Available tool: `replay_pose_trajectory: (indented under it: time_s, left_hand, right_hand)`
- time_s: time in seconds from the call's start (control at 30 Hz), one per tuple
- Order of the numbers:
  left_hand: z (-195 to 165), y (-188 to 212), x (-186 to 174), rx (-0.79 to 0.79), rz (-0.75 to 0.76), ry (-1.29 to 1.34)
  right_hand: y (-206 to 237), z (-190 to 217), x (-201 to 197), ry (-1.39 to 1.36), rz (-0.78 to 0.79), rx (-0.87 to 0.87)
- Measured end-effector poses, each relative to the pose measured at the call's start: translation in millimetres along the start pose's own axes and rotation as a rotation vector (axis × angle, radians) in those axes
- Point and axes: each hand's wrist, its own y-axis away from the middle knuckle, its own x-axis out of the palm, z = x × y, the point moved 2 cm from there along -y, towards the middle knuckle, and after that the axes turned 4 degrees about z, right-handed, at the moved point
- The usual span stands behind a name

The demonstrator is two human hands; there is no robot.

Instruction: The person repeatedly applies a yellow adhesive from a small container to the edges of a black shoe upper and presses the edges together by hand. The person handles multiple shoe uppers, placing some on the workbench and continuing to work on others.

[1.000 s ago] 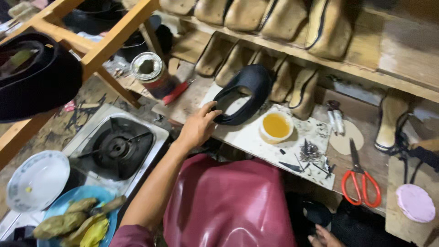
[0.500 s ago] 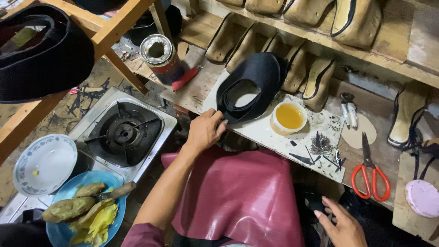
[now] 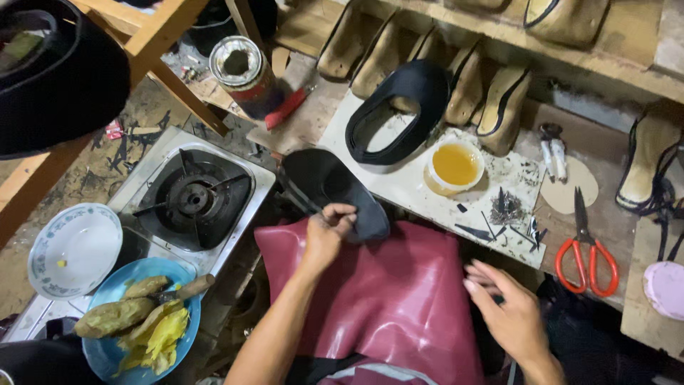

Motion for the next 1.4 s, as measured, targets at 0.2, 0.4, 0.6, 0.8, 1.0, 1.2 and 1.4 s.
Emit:
replay_pose_trajectory:
  time_s: [0.2, 0.4, 0.6, 0.8, 1.0, 1.2, 1.4]
  left_hand:
    - [31.7, 47.0, 28.5, -0.025, 0.071, 0.008]
    - [38.5, 65.9, 29.3, -0.064, 0.098, -0.133]
    - [41.7, 73.3, 29.0, -0.048, 0.076, -0.085]
    - [40.6, 74.0, 28.3, -0.116, 0.147, -0.229]
    - [46.6, 67.7, 33.6, -0.166, 0.298, -0.262]
    - [48.6, 65.5, 15.1, -0.161, 0.336, -0.082]
    - [52.3, 68.9, 18.0, -0.095, 0.139, -0.204]
  right_hand:
    - [-27.1, 33.3, 55.2, -0.181, 0.134, -0.098]
    - [-41.2, 48.0, 79.2, -0.262, 0.135, 0.024]
    - [-41.7, 49.9, 82.4, -0.339, 0.154, 0.036]
    - [-33.1, 54.8, 86.7, -0.382, 0.127, -0.080]
    - [-25.4, 54.8, 104.6, -0.552, 0.251, -0.051]
    - [-29.5, 56.9, 85.4, -0.280, 0.049, -0.151]
    - [-18.6, 70.7, 89.4, 0.034, 0.061, -0.256]
